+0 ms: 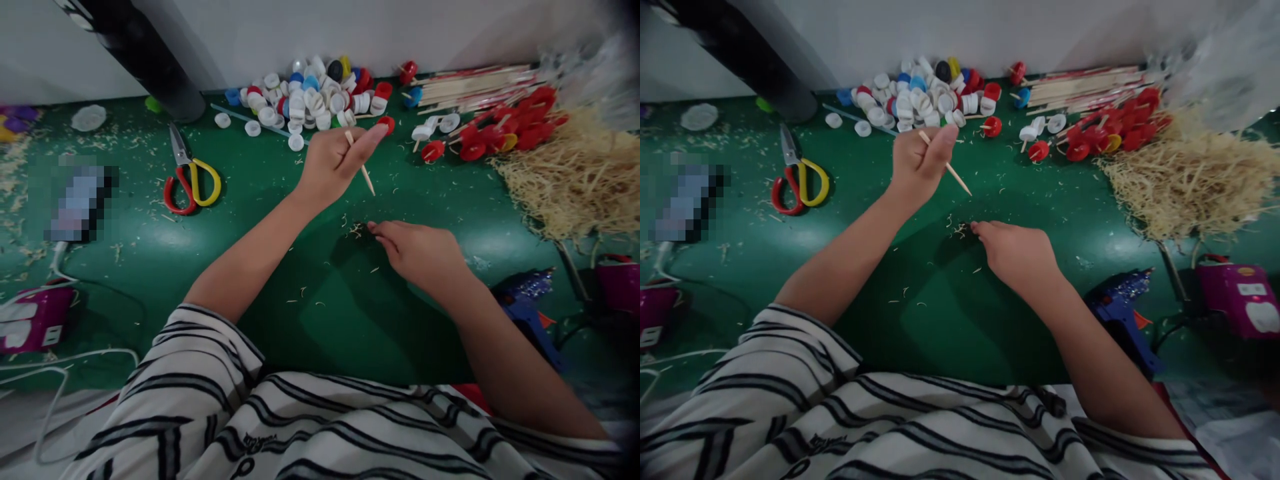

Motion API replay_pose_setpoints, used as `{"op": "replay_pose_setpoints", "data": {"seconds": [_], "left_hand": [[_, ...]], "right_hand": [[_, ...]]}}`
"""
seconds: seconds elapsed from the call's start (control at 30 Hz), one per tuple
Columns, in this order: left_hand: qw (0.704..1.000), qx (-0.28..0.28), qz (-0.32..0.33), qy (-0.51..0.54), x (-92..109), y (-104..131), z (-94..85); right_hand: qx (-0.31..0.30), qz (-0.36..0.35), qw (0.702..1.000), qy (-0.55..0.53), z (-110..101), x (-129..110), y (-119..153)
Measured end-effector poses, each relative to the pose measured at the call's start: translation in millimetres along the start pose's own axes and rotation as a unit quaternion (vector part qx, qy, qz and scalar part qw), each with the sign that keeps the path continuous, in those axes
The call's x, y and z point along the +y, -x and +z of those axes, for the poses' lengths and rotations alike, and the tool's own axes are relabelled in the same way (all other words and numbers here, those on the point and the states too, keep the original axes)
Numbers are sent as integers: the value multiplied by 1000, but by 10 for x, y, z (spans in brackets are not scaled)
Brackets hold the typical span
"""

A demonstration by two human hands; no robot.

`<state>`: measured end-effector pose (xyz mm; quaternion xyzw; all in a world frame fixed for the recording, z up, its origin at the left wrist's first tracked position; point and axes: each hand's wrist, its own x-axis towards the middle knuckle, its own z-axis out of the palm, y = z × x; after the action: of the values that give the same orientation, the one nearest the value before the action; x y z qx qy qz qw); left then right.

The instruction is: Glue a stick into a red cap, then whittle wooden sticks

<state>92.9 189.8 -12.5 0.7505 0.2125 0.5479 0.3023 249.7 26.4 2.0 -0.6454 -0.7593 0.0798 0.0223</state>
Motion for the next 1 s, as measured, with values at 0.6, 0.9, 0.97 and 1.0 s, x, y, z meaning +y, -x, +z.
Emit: {"op": "replay_pose_setpoints", "data": {"seconds": [0.6, 0.9, 0.97, 1.0], "left_hand": [[978, -124, -156, 68, -174, 162, -40], [973, -174, -131, 70, -203, 192, 17], [974, -183, -123, 58, -218, 190, 10], [974, -186, -120, 52, -228, 190, 7]], "right_hand": [[28, 52, 993, -105, 32, 198, -15], [66, 38, 991, -109, 55, 217, 16], [69, 36, 990, -114, 55, 222, 18], [68, 38, 990, -118, 49, 223, 19]]}}
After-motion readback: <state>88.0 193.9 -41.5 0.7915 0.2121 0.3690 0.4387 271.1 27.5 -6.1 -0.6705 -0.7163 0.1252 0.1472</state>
